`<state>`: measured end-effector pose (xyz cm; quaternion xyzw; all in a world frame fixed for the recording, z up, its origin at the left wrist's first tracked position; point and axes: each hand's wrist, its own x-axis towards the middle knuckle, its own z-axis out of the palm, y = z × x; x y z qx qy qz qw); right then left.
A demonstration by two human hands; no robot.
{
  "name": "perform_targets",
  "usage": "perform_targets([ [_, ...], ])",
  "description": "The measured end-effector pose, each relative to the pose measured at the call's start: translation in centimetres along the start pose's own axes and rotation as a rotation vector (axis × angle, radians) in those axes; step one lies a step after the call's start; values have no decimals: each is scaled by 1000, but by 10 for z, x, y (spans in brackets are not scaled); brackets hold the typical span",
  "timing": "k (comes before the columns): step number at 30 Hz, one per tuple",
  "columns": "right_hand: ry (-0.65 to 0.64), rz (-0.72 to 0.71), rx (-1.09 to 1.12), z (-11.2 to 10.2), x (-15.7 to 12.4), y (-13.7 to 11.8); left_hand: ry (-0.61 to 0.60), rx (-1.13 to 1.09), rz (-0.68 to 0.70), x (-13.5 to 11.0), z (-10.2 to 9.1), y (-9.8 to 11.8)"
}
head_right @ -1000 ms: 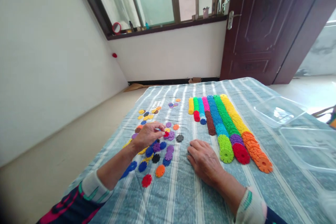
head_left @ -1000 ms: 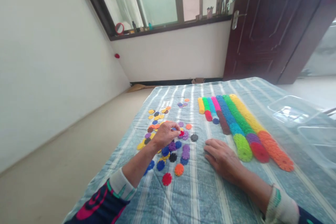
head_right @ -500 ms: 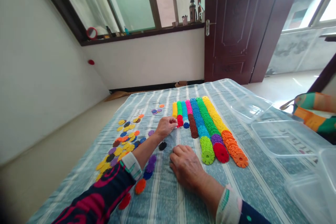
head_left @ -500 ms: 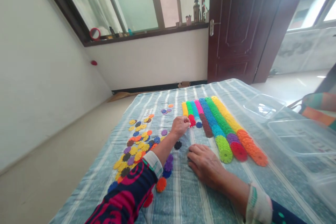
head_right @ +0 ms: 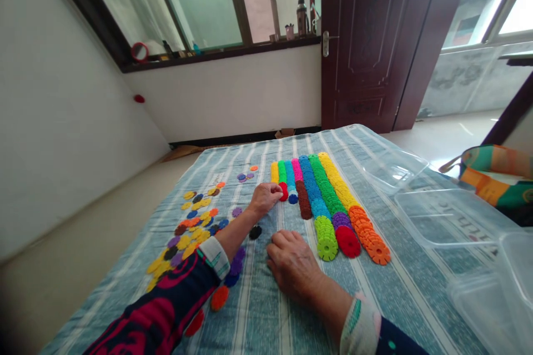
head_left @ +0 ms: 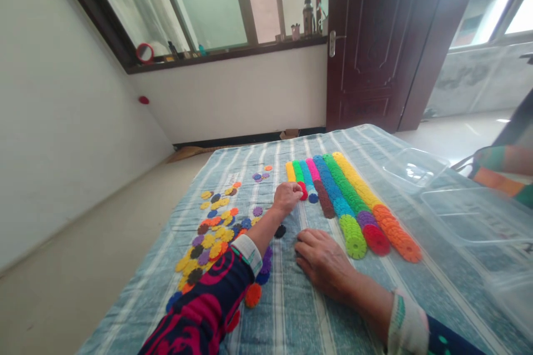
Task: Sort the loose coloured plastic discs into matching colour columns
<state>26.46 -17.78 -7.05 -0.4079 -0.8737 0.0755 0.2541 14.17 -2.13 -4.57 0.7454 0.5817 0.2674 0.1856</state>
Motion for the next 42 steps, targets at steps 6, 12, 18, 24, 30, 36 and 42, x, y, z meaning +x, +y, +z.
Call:
perform_targets([
  [6, 2, -1, -3, 0, 0, 0, 51, 107, 29, -6, -8, -2],
  [12, 11, -3, -3, 1, -1, 0, 17, 179, -26, -14, -9, -2],
  [18, 6, -4, -5, 1, -1, 0, 13, 187, -31, -12, 1, 1],
  [24, 6, -7, -13, 1, 0, 0, 27, 208, -6, -14, -2, 2],
  [30, 5, -10, -17, 1, -1, 0, 28, 211, 33, -26, -25, -11],
  [36, 23, -12, 2, 1, -4, 1, -12, 262, 84, -59, -74, -40],
  [42, 55, -40, 17, 1, -9, 2, -64, 300, 58, -104, -128, -69],
])
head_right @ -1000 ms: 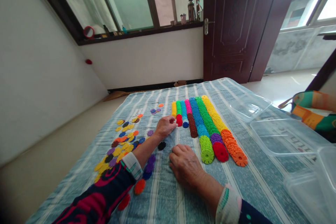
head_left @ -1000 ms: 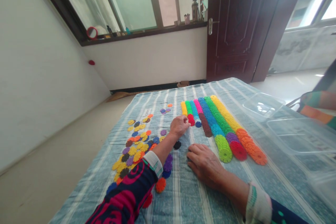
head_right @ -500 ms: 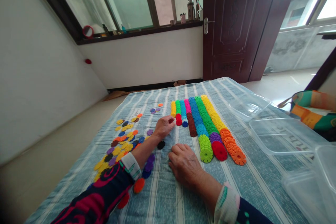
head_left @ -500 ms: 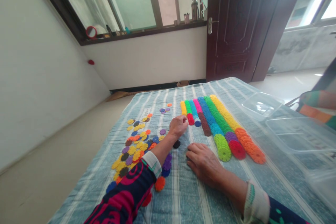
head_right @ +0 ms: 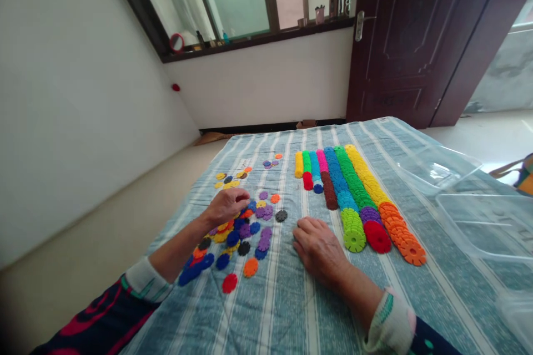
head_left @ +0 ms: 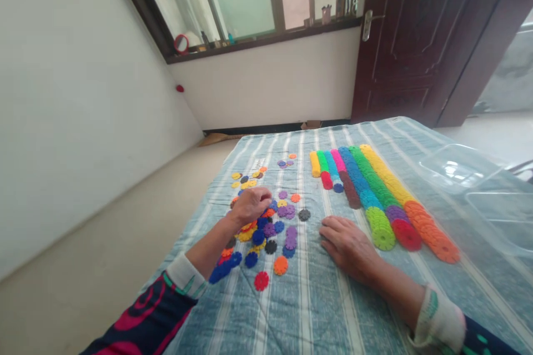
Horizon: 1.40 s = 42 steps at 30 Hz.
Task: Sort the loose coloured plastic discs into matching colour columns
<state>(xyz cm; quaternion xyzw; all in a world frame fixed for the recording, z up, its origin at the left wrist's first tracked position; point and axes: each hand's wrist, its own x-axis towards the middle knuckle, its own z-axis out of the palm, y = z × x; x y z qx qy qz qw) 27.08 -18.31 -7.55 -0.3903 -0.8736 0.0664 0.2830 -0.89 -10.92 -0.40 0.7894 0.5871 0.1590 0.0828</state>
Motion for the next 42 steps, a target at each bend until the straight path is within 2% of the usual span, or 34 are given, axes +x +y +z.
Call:
perform_targets([
  [4, 11, -19, -23, 2, -3, 2, -5, -12, -70, -32, -19, -16],
  [9, 11, -29, -36, 4, -6, 4, -12, -76, -124, -63, -30, -26],
  [18, 66, -57, -26, 8, -11, 10, 28, -58, -186, -88, -31, -42],
  [24, 77, -59, -35, 10, -14, 11, 7, -85, -174, -93, -26, -37],
  [32, 68, -61, -44, 10, -13, 11, -38, -36, -160, -80, -11, -27],
  [42, 75, -62, -34, 10, -13, 12, -35, -121, -187, -76, -18, -28],
])
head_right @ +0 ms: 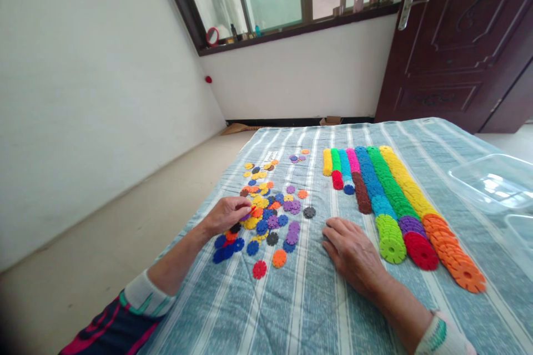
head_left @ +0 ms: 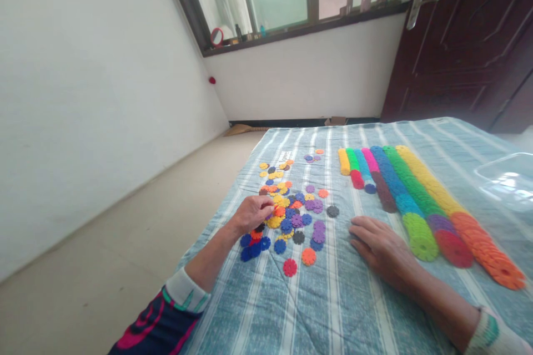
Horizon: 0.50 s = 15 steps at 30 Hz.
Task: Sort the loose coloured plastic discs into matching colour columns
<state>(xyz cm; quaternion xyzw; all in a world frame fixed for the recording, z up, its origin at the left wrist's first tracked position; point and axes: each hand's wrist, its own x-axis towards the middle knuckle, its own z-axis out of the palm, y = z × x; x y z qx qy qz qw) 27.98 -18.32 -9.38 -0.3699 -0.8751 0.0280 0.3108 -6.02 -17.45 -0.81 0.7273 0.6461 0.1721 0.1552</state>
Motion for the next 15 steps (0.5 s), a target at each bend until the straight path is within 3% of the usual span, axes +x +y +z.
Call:
perform_targets([
  [6, -14, 2, 3, -1, 1, -1, 112, 52, -76, 3, 8, -6],
  [15, -54, 9, 3, -7, 3, -3, 80, 162, -52, 8, 13, -5],
])
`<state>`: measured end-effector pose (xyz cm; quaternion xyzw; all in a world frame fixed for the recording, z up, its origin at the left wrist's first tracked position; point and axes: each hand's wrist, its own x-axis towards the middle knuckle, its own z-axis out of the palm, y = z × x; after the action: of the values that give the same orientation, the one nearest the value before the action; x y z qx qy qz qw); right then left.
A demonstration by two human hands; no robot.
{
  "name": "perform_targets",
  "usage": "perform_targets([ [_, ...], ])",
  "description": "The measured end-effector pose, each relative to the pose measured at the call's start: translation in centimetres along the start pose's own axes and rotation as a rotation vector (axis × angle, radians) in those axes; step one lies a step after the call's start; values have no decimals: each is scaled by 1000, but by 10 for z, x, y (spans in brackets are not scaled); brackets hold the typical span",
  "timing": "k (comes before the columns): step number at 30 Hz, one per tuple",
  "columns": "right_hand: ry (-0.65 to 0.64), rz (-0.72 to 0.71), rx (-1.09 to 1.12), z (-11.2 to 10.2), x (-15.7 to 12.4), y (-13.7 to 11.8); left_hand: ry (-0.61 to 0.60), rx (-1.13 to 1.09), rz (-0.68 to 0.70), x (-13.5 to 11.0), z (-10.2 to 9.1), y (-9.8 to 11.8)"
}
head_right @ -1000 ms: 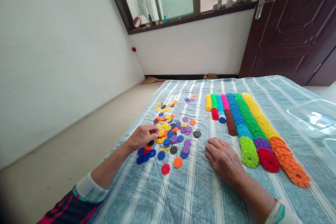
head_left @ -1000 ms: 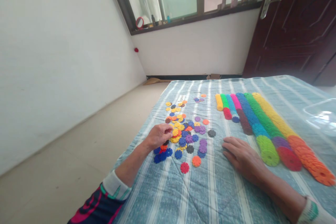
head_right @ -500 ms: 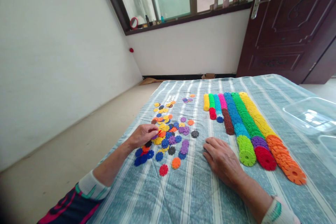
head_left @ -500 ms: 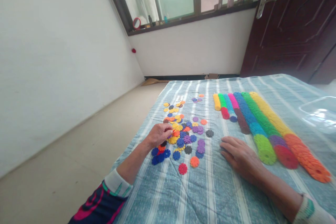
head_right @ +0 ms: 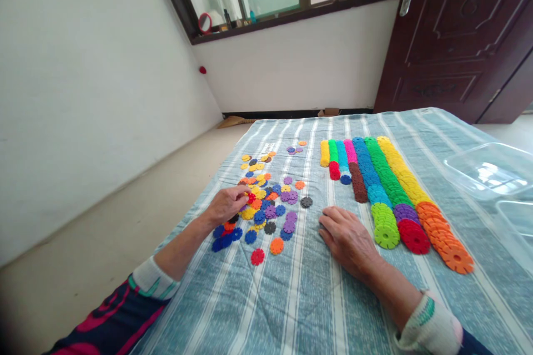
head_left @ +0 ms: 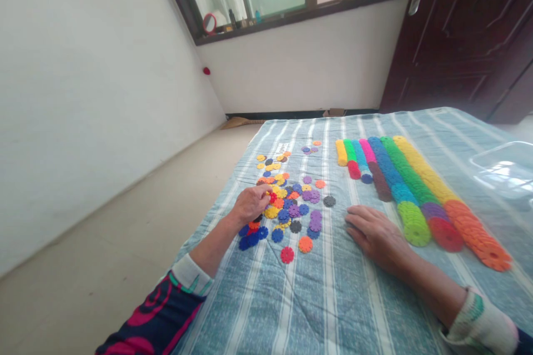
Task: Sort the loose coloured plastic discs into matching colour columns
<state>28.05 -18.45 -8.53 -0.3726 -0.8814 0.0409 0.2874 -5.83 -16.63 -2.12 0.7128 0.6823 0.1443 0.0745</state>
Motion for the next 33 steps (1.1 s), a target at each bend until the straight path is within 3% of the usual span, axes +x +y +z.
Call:
perform_targets([
  [5, -13, -4, -12, -1, 0, -1, -18, -33, -5, 2, -3, 2],
  [11, -2, -14, -8, 0, 1, -1, -75, -323, -48, 7, -4, -1],
  [18, 5, -3, 3, 2, 2, -1, 65, -539, -136, 18, -11, 5],
  [24, -23, 24, 15, 1, 6, -4, 16, -656, -104, 44, -4, 45],
  [33, -45, 70, 26, -3, 14, -8, -100, -771, 34, 98, 52, 127],
])
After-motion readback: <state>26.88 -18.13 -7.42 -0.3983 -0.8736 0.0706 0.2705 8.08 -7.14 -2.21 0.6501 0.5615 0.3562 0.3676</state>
